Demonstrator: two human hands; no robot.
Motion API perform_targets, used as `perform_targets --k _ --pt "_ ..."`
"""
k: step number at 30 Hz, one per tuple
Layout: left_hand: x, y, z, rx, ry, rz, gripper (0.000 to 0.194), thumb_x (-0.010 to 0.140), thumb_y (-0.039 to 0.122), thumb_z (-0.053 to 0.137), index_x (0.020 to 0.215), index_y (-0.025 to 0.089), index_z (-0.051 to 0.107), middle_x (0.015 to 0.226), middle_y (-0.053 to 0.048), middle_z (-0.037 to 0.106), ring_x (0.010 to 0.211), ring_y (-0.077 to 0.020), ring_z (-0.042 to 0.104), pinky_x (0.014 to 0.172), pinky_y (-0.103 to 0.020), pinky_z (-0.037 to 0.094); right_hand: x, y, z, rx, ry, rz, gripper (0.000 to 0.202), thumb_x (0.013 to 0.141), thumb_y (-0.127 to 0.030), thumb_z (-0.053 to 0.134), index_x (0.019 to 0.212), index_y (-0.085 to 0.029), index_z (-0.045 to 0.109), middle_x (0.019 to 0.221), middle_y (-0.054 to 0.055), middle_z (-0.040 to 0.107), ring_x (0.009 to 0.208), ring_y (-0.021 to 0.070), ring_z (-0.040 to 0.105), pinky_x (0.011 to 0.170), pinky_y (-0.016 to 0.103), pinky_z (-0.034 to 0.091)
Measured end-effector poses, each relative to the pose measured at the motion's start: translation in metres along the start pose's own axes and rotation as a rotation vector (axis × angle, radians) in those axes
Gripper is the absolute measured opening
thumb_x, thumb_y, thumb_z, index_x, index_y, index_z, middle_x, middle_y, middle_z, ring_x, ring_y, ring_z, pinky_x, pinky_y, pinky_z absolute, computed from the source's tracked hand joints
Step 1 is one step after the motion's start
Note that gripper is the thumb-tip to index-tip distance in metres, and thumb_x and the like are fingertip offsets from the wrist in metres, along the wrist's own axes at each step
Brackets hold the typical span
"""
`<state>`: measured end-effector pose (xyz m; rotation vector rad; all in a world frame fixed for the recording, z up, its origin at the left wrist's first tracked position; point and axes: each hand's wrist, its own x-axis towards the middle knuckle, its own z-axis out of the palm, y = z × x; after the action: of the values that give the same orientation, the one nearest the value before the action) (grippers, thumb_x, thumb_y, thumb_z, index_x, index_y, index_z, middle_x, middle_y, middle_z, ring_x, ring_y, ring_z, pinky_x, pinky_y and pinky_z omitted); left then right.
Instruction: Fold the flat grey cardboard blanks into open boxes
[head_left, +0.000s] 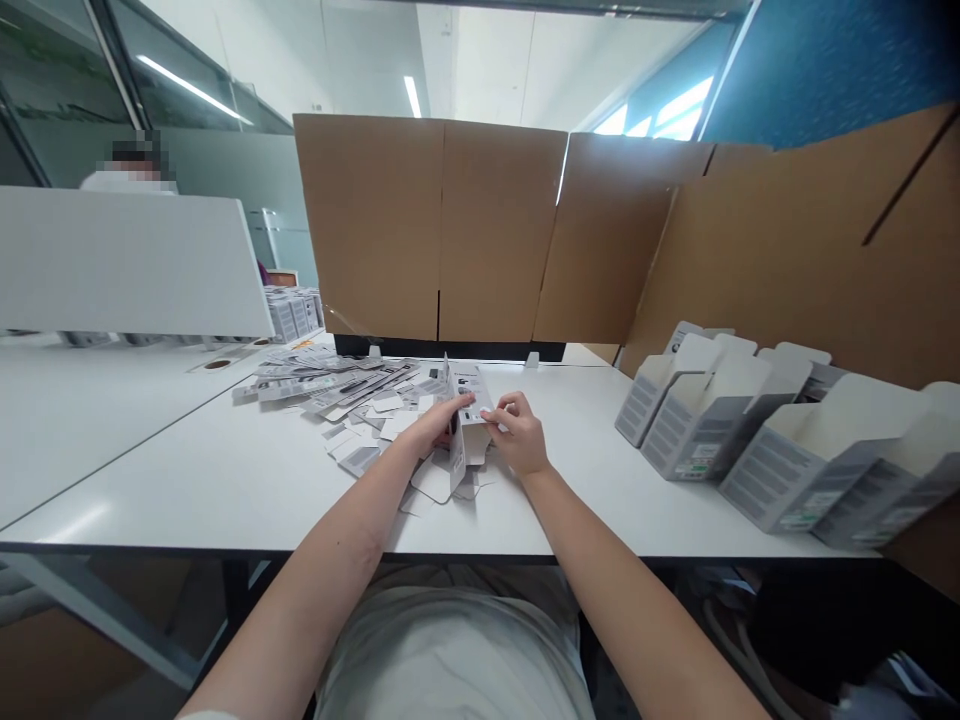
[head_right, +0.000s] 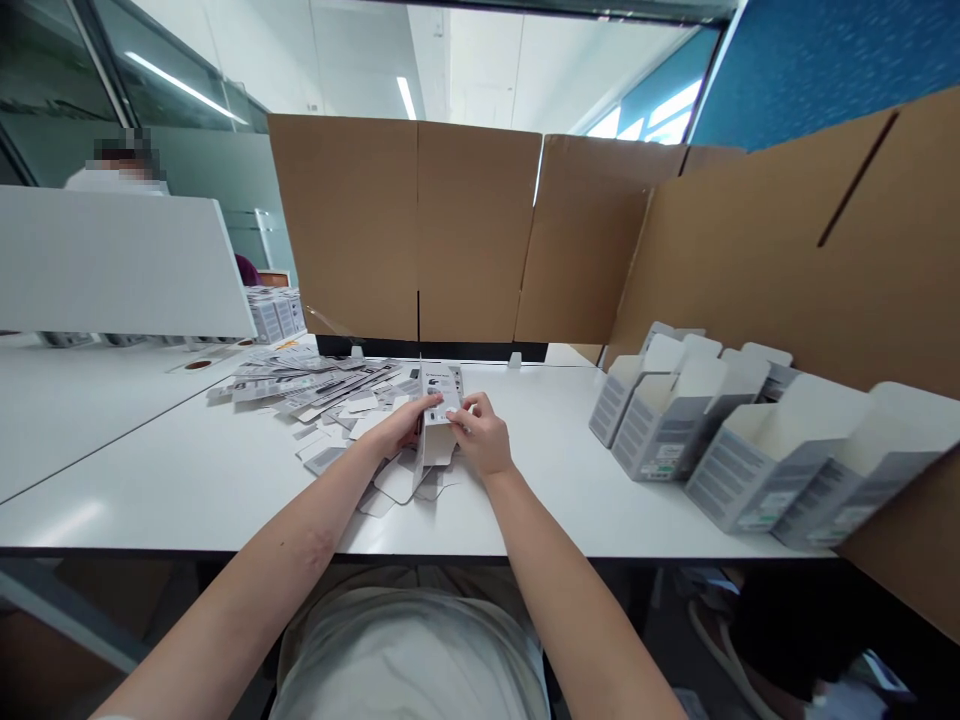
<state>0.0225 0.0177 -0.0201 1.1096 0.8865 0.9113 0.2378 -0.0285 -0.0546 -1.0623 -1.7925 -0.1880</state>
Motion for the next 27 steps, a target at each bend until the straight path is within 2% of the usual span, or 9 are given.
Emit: perform_targets --k 3,7,10,18,22,27 --pt "-0.001 0.002 0.001 0.075 -0.016 0.002 0.052 0.098 0.065 0.090 0.128 0.022 0.086 0.115 -0.014 0.090 0.084 -0.0262 0.083 0.064 -0.029 0.060 0.001 0.000 0.000 -0.001 0.010 -0.011 0.024 0.114 -0.035 0.070 0.102 -0.028 0.089 0.113 0.008 0.067 0.075 0.0162 0.062 0.067 0.029 0.052" --pt "-0.003 0.006 0.003 0.026 -0.008 -0.024 0.043 0.100 0.059 0.089 0.120 0.022 0.083 0.098 -0.009 0.085 0.069 -0.0205 0.074 0.061 -0.027 0.060 0.001 -0.001 0.000 -0.021 0.030 -0.010 0.014 0.110 -0.034 0.079 0.110 -0.027 0.091 0.115 0.008 0.067 0.072 0.0153 0.061 0.069 0.030 0.054" --pt "-0.004 0.008 0.003 0.003 0.001 -0.039 0.038 0.101 0.057 0.088 0.112 0.022 0.080 0.091 -0.007 0.081 0.066 -0.0190 0.072 0.062 -0.026 0.062 0.001 -0.003 -0.001 -0.018 0.034 -0.002 0.015 0.106 -0.036 0.088 0.118 -0.026 0.092 0.118 0.008 0.068 0.068 0.0140 0.058 0.071 0.032 0.056" --pt "-0.003 0.010 0.002 -0.054 -0.005 -0.079 0.035 0.107 0.054 0.083 0.111 0.020 0.080 0.099 -0.011 0.086 0.073 -0.0218 0.080 0.070 -0.029 0.067 0.003 -0.009 -0.004 -0.001 0.022 0.055 0.028 0.101 -0.047 0.096 0.122 -0.030 0.091 0.118 0.007 0.070 0.070 0.0160 0.060 0.074 0.033 0.059" --pt "-0.004 0.012 0.002 -0.116 0.024 -0.063 0.029 0.113 0.048 0.076 0.114 0.019 0.078 0.100 -0.010 0.087 0.075 -0.0229 0.081 0.074 -0.032 0.069 0.003 -0.008 -0.004 0.029 0.013 0.071 0.037 0.097 -0.048 0.101 0.127 -0.030 0.089 0.120 0.007 0.070 0.069 0.0154 0.059 0.074 0.033 0.060" --pt "-0.007 0.015 0.003 -0.144 0.049 -0.065 0.032 0.114 0.051 0.076 0.116 0.019 0.078 0.099 -0.011 0.087 0.079 -0.0258 0.083 0.075 -0.034 0.069 0.003 -0.008 -0.004 0.012 -0.015 0.095 0.040 0.097 -0.048 0.100 0.131 -0.031 0.087 0.126 0.007 0.070 0.070 0.0157 0.060 0.072 0.033 0.060"
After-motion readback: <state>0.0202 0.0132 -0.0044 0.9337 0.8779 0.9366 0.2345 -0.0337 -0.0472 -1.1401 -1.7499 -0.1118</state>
